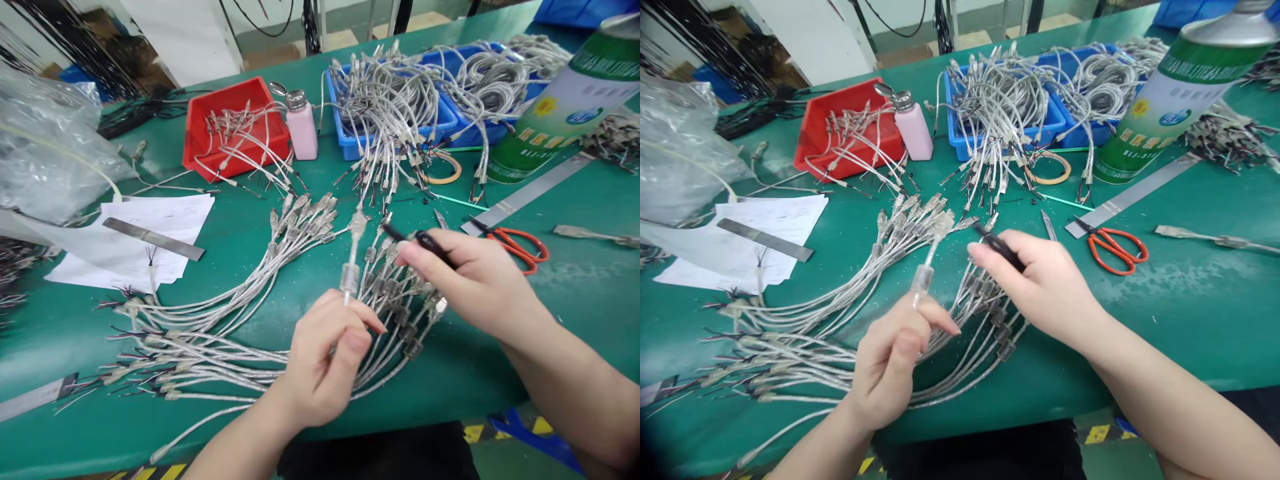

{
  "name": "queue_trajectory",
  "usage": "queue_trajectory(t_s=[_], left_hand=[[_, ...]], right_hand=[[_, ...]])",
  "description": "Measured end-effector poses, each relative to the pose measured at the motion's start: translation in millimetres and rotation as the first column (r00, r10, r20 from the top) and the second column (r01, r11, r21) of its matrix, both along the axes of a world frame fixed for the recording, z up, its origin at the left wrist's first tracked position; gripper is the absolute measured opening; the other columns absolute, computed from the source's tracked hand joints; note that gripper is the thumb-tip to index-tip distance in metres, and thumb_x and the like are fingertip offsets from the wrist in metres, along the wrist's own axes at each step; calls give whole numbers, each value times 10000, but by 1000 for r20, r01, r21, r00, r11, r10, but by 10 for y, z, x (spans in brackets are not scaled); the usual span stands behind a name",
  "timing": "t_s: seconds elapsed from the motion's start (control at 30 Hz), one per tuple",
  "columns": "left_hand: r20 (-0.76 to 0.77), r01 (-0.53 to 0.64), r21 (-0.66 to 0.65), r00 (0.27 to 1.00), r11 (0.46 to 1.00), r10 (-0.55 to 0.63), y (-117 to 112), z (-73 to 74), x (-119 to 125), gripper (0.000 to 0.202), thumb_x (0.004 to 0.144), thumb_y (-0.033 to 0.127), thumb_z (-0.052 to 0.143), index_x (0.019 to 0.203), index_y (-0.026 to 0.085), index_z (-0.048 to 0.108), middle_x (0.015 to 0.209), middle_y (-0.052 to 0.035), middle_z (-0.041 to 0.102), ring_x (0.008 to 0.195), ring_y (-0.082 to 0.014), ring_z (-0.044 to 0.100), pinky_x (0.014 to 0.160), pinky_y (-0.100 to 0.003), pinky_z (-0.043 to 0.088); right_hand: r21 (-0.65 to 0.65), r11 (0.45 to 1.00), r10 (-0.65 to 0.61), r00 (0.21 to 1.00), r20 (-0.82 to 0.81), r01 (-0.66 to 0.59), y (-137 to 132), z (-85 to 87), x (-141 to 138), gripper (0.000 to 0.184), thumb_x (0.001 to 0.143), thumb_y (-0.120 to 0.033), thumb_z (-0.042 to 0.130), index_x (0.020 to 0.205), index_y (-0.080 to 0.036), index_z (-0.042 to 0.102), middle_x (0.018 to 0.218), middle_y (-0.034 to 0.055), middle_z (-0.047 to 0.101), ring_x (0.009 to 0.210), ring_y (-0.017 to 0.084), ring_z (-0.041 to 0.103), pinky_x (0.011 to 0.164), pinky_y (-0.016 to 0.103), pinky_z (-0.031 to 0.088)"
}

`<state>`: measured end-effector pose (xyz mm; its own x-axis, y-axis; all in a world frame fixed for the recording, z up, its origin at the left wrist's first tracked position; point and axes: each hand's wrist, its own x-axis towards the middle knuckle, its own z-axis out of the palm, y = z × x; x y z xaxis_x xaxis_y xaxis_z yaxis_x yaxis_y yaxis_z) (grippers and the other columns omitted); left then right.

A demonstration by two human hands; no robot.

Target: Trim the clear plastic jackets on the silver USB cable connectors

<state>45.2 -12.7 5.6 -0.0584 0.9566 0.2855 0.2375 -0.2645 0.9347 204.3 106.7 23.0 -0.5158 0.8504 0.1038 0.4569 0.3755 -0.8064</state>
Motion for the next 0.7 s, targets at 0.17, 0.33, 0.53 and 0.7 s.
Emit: queue_trajectory(t_s=[0.17, 0.33, 0.53, 0.7], left_hand=[[-197, 257, 154, 954, 954, -225, 50, -21, 22, 221, 884, 231, 427, 674, 182, 475, 721, -66, 664, 631, -151, 499, 675, -321, 397], [-50, 198, 24, 979, 980, -197, 24, -26, 29, 100, 880, 198, 453, 833, 183, 540, 837, -64, 649, 768, -171, 552, 767, -345, 430], [554, 220, -420, 830, 880, 57, 45, -47, 31, 212, 813, 212, 632, 1003, 167, 550, 805, -50, 672, 714, -147, 639, 592, -238, 503], [627, 148, -436, 757, 888, 182, 71, -95, 20, 168, 741, 176, 712, 846, 166, 582, 609, 28, 635, 531, -94, 603, 513, -195, 475]], right_hand=[[-481, 841, 121, 953, -277, -247, -104, -47, -53, 366, 848, -491, 565, 944, -151, 660, 572, -39, 369, 508, 70, 337, 454, 204, 291], [-587, 763, -38, 888, -459, -271, -110, -109, -54, 250, 838, -410, 615, 896, -170, 658, 547, -55, 387, 457, 42, 308, 411, 176, 246], [-475, 847, 42, 920, -389, -240, -130, -76, -67, 265, 847, -412, 601, 848, -148, 628, 638, -8, 536, 562, 87, 491, 517, 206, 401], [-335, 886, 227, 931, -287, -320, -194, -48, -52, 318, 964, -423, 371, 1118, -193, 526, 625, -29, 515, 584, 100, 513, 592, 218, 438]])
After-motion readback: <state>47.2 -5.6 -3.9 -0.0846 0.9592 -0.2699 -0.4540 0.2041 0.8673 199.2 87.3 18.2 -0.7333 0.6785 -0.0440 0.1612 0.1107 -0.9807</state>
